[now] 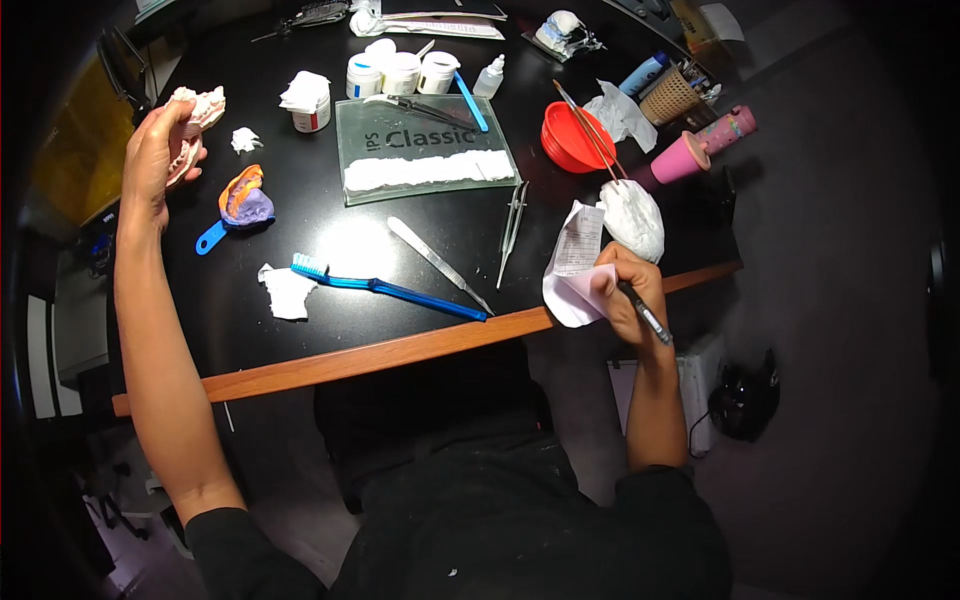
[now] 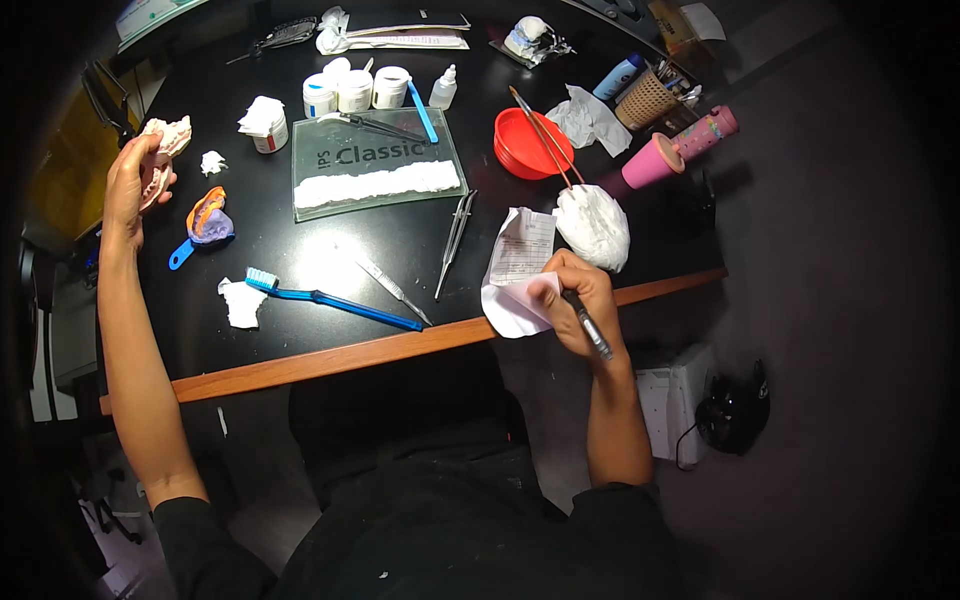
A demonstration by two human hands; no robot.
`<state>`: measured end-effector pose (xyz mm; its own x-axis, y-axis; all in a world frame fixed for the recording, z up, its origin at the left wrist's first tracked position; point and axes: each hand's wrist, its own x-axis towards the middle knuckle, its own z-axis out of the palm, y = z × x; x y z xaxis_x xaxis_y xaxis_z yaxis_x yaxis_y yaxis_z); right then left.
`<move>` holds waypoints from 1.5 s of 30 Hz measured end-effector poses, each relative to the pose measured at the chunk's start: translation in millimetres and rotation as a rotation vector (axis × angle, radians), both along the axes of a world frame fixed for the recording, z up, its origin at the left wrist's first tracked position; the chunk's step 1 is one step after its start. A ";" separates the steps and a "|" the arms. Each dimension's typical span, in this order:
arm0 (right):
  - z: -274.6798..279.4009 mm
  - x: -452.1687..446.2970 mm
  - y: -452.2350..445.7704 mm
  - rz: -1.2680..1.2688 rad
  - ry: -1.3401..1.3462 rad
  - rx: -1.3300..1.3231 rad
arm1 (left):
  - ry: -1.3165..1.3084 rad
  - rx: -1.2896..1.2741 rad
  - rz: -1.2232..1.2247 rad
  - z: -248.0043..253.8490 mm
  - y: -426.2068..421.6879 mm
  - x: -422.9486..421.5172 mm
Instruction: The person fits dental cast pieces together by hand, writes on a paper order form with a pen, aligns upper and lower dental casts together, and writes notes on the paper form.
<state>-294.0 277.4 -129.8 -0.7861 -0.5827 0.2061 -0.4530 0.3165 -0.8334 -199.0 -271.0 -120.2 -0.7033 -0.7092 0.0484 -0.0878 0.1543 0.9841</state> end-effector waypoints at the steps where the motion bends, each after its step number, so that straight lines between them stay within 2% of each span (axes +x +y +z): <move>1: 1.9 0.4 -0.9 -0.030 -0.013 0.018 | -0.001 0.003 -0.002 -0.8 -0.9 0.1; 6: 8.9 -3.6 1.6 -0.029 0.154 0.061 | 0.002 0.029 -0.021 -6.5 -8.6 -2.9; 7: 12.0 -4.0 2.1 -0.070 0.127 0.129 | -0.013 0.007 0.035 -3.3 -2.2 -2.2; 9: 8.7 -6.2 1.2 -0.057 0.179 0.132 | -0.001 0.006 -0.019 -8.7 -10.1 -0.5; 14: 15.0 0.8 -5.4 -0.073 0.173 0.108 | -0.211 -0.017 0.107 0.8 4.9 4.0; 21: 20.6 -1.9 -1.9 -0.034 0.260 0.112 | -0.361 -0.286 0.036 -22.2 -23.2 -1.1; 23: 22.5 -3.5 -3.6 -0.053 0.325 0.095 | -0.336 -0.152 -0.032 -22.6 -22.1 -2.0; 26: 31.3 -4.6 -3.2 -0.056 0.289 0.074 | -0.329 -0.216 -0.008 -33.2 -29.7 -6.3; 27: 34.8 -5.5 -3.1 -0.059 0.302 0.078 | -0.317 -0.086 -0.072 -23.9 -21.9 -3.9; 32: 52.4 -5.7 -4.1 -0.023 0.282 0.131 | -0.359 -0.177 0.013 -21.1 -11.9 -4.3; 38: 49.8 12.0 -17.5 0.040 0.449 0.198 | -0.439 -0.233 0.057 -18.7 -10.5 -3.4; 45: 37.8 39.0 -6.4 0.066 0.334 0.310 | -0.605 -0.427 0.103 -8.9 1.6 0.8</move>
<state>-255.0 271.0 -92.1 -0.6653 -0.7035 0.2501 -0.7084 0.4889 -0.5091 -198.1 -269.5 -129.1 -0.6255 -0.7792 -0.0403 -0.6298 0.4737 0.6156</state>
